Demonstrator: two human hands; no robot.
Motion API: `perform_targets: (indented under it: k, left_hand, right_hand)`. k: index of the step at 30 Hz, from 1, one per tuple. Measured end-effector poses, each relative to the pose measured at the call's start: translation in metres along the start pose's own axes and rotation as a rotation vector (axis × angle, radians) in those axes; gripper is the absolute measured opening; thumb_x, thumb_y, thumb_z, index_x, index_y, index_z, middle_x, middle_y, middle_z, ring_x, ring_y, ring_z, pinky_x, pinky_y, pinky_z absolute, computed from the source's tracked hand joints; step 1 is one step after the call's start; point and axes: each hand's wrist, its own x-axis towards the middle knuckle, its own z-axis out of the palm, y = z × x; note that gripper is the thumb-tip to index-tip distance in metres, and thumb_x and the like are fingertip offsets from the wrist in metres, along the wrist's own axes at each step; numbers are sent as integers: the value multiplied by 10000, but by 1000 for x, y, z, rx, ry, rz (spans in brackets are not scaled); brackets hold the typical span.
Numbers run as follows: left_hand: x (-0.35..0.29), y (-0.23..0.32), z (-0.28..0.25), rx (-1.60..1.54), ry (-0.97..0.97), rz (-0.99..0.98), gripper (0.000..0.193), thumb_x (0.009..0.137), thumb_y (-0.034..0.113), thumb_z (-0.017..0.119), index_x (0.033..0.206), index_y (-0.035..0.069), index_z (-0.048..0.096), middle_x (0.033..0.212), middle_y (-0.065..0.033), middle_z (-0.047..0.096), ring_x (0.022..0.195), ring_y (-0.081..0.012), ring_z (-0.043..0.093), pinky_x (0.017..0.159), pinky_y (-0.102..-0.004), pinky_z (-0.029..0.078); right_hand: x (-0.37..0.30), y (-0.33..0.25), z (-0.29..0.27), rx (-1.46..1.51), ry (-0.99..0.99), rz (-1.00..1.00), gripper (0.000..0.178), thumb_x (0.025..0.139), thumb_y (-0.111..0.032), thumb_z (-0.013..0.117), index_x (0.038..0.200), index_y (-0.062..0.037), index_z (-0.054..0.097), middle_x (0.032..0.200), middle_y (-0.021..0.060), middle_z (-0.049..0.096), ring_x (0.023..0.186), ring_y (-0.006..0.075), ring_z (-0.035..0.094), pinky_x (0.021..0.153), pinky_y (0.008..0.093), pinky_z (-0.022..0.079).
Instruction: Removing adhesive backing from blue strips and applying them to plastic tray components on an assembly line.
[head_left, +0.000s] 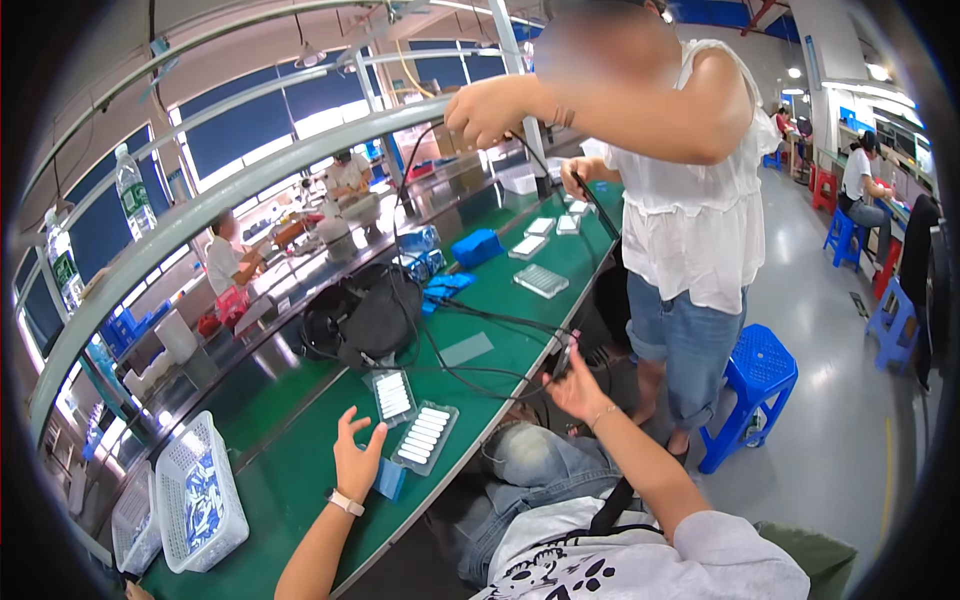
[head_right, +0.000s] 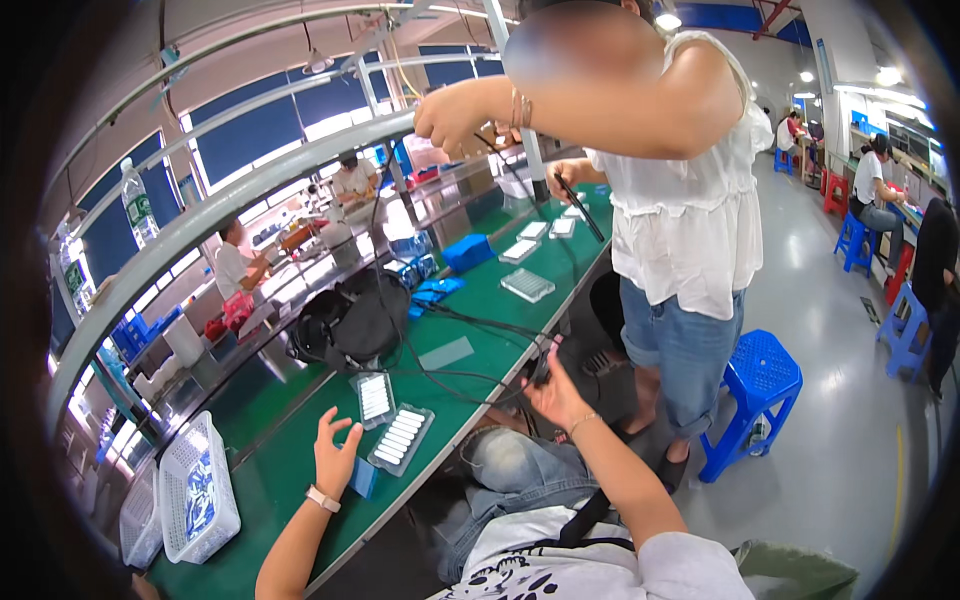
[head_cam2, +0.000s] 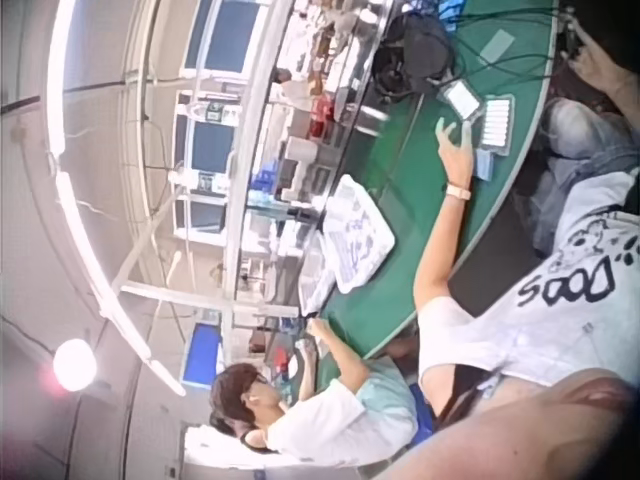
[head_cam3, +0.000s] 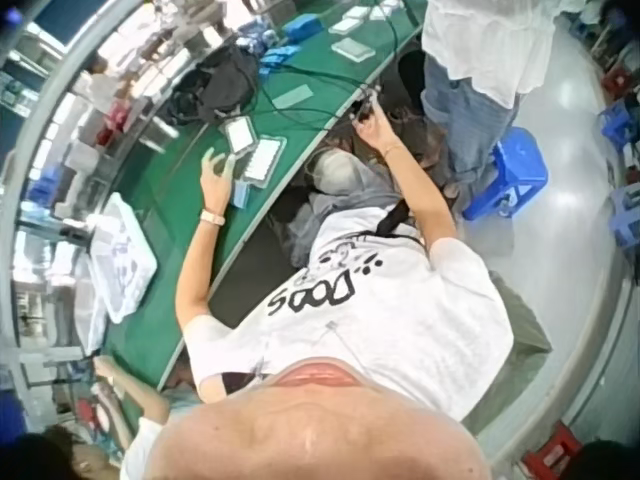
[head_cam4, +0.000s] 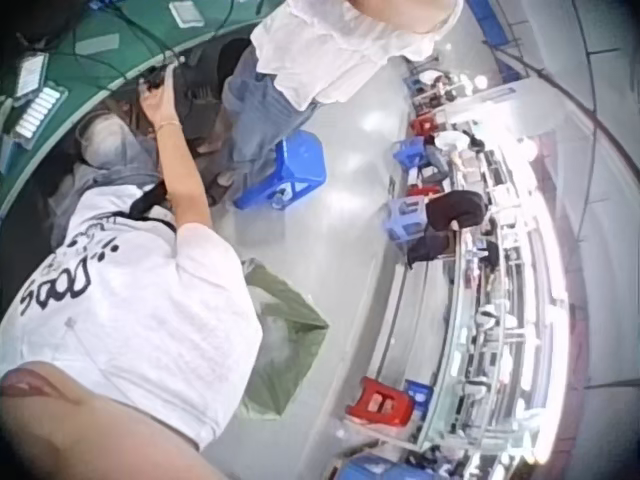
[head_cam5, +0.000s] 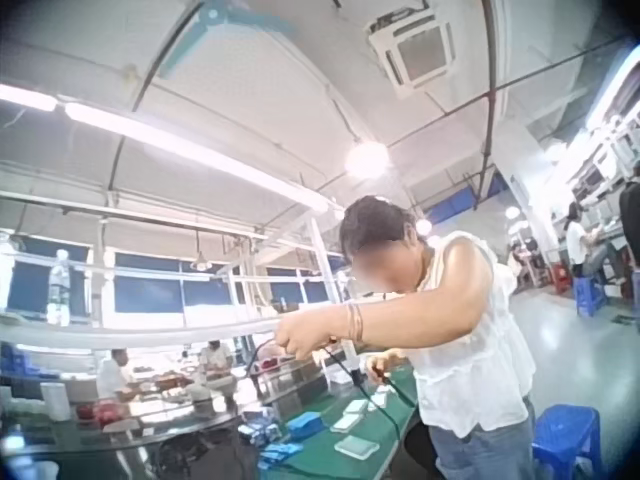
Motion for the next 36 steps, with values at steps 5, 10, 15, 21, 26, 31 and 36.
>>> perform_targets:
  k: [5,10,15,21,26,31,36]
  left_hand:
    - [-8,46,-2,74,-41,155,550,796,240,731,1233,7,490,1132,-157,625,965,-277,621,743,-340,483]
    - [-2,118,44,403,-316,732,640,725,344,780,1214,24,519,1252,-165,554,788,-267,662,582,-336,521]
    - [23,126,129,638,-555,757,627,742,355,737,1238,51,505,1255,-184,522,662,-248,663,543,-319,526]
    - [33,120,148,555,-489,778,361,773,186,685,1073,46,541,856,-93,531,591,-244,630,497,-349,501]
    - [45,120,173,546,-518,849,149,809,136,609,905,76,512,835,-105,532,589,-268,631,490,-362,499]
    - [131,159,123,188,-148,766,102,843,118,607,871,21,594,859,-139,598,709,-310,614,639,-398,494]
    - [268,122,25,-18,-21,331,227,926,225,571,885,2,590,658,-7,525,613,-82,423,555,-262,345]
  right_hand:
    - [-12,-73,24,151,142,-22,826,736,-651,669,1153,34,474,1105,153,533,1076,281,526,901,471,478]
    - [38,-105,-24,-150,572,44,882,680,-525,780,1220,51,387,1224,169,420,1166,298,432,961,459,427]
    - [49,-116,-25,-346,573,-29,908,707,-457,724,1353,9,288,1420,228,304,1356,387,260,1084,543,254]
    - [42,-107,-27,-99,376,-225,462,766,-323,715,1071,-20,546,1108,153,568,1107,320,528,957,429,463]
    - [35,-106,-18,-34,438,-259,399,779,-305,709,1014,-13,572,998,125,613,1026,281,576,978,426,446]
    - [31,-144,28,-154,314,-353,348,823,-320,668,1009,-36,590,972,129,650,956,254,619,947,397,458]
    - [58,-179,137,-501,207,-285,355,850,-340,631,1044,-47,583,979,99,642,1004,250,631,970,378,405]
